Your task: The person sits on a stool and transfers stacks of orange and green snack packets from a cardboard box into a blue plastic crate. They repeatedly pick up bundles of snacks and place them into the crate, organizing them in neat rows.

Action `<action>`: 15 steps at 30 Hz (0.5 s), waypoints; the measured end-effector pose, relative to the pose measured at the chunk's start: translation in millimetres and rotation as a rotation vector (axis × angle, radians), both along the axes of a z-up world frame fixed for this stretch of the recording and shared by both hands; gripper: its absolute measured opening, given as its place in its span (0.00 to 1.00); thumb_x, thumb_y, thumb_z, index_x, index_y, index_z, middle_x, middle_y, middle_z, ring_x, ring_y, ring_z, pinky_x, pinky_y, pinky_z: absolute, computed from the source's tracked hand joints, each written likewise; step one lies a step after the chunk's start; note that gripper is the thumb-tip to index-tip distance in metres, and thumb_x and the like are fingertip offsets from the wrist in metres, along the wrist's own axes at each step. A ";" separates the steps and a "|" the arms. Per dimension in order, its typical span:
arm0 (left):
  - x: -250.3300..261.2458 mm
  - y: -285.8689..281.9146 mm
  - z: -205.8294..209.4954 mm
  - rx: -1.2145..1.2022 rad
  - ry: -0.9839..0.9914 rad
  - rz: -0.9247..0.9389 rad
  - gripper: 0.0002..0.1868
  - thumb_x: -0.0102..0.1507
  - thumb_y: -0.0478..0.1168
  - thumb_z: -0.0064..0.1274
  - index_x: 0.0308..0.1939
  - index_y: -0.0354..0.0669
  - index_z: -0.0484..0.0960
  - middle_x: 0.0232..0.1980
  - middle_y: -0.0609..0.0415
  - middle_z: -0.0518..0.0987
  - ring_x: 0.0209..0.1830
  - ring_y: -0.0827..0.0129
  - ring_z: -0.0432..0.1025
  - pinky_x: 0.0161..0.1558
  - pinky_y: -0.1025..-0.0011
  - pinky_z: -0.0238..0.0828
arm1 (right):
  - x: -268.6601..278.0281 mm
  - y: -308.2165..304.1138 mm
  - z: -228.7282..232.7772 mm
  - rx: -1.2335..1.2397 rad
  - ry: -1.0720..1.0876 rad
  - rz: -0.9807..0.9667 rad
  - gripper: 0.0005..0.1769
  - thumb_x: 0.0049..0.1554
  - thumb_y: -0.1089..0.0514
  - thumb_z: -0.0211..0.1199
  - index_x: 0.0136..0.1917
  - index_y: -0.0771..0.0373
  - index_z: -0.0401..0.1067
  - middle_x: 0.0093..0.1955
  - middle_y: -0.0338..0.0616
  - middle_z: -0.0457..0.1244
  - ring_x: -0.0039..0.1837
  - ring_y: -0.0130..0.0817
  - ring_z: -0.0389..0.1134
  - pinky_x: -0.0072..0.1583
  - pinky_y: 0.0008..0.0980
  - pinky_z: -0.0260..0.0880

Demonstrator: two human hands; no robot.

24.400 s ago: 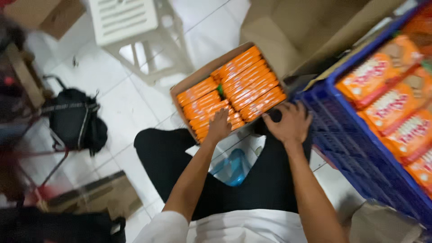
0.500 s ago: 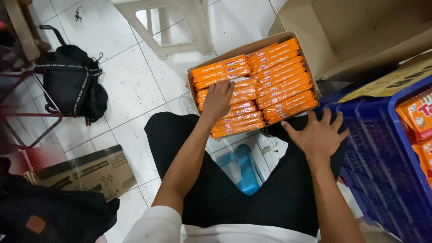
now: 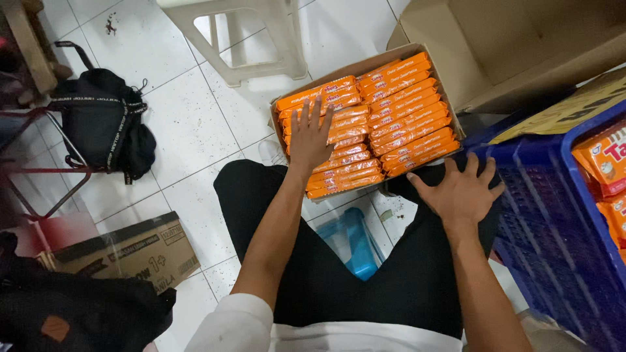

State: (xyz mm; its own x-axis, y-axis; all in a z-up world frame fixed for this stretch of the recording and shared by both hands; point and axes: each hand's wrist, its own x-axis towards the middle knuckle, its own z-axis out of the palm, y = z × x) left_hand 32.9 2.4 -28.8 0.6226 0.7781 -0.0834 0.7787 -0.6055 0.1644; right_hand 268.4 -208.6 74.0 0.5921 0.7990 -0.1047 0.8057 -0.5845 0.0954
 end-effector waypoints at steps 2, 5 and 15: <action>0.6 -3.1 -5.9 0.010 -0.001 0.006 0.52 0.63 0.51 0.66 0.83 0.51 0.49 0.85 0.43 0.42 0.85 0.45 0.35 0.78 0.42 0.25 | 1.2 -1.5 -1.5 0.002 0.011 -0.001 0.45 0.52 0.18 0.59 0.67 0.49 0.79 0.77 0.54 0.61 0.82 0.64 0.47 0.67 0.76 0.47; 0.9 -3.3 -9.7 0.054 0.003 -0.001 0.50 0.65 0.52 0.65 0.83 0.49 0.50 0.85 0.44 0.43 0.85 0.46 0.36 0.78 0.43 0.25 | -2.8 2.8 10.1 0.000 0.043 -0.013 0.45 0.51 0.19 0.59 0.67 0.50 0.78 0.77 0.55 0.60 0.82 0.65 0.47 0.66 0.76 0.50; -0.5 -4.7 -4.9 -0.020 0.055 0.027 0.53 0.66 0.52 0.61 0.84 0.53 0.41 0.87 0.49 0.39 0.86 0.50 0.33 0.78 0.38 0.21 | 1.1 -3.7 3.7 -0.025 0.046 -0.038 0.46 0.50 0.17 0.57 0.69 0.47 0.77 0.79 0.53 0.58 0.82 0.64 0.46 0.65 0.76 0.51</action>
State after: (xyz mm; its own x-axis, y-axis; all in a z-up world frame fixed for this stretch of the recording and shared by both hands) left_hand 32.4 -2.3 -33.7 0.5954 0.7924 -0.1330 0.8030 -0.5811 0.1324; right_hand 269.5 -212.3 77.7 0.6158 0.7730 -0.1524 0.7871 -0.6125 0.0734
